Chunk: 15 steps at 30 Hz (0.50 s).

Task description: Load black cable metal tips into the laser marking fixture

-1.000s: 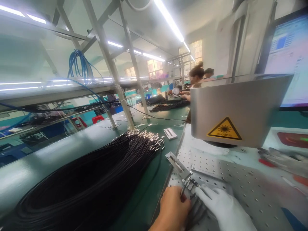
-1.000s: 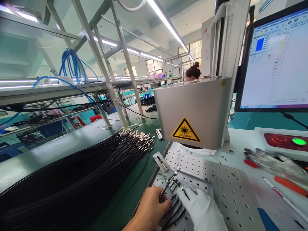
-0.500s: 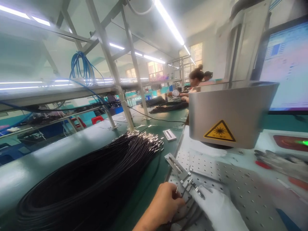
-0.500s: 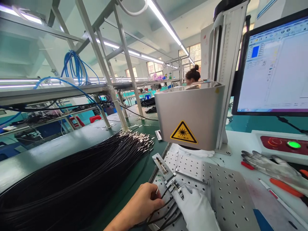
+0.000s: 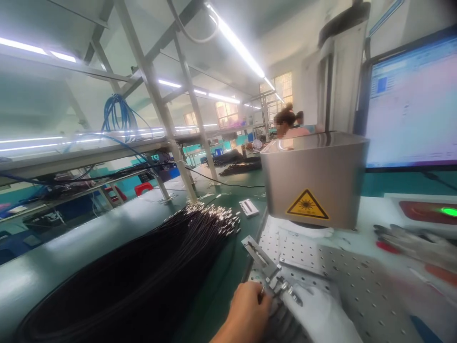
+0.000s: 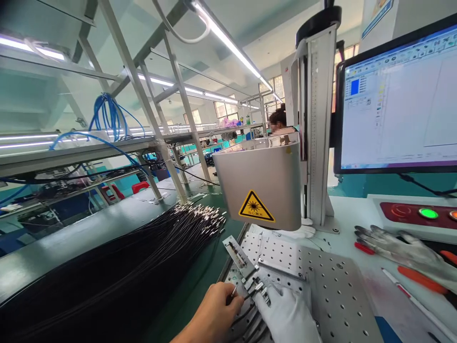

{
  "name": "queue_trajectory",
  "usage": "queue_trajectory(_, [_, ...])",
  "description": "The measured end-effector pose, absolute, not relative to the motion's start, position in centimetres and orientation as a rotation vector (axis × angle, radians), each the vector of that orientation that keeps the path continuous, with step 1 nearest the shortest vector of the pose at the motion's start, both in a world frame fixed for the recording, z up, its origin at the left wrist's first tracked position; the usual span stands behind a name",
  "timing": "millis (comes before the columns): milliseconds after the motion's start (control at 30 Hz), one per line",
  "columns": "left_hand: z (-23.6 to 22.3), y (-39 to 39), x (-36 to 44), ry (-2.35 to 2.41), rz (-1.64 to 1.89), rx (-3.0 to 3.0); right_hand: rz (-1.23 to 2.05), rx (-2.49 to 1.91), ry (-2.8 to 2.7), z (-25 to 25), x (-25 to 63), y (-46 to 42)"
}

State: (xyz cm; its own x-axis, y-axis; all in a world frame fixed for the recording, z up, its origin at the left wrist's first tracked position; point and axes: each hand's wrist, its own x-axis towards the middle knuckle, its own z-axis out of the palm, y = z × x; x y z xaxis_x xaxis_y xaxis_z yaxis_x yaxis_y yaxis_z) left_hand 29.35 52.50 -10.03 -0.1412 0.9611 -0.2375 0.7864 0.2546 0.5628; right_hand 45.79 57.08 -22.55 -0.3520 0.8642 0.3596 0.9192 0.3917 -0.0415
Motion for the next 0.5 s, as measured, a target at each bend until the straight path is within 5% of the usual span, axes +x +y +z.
queue_trajectory(500, [-11.0, 52.9, 29.3, 1.954, 0.371, 1.673, -0.179, -1.19, -2.534, -20.4, 47.0, 57.1])
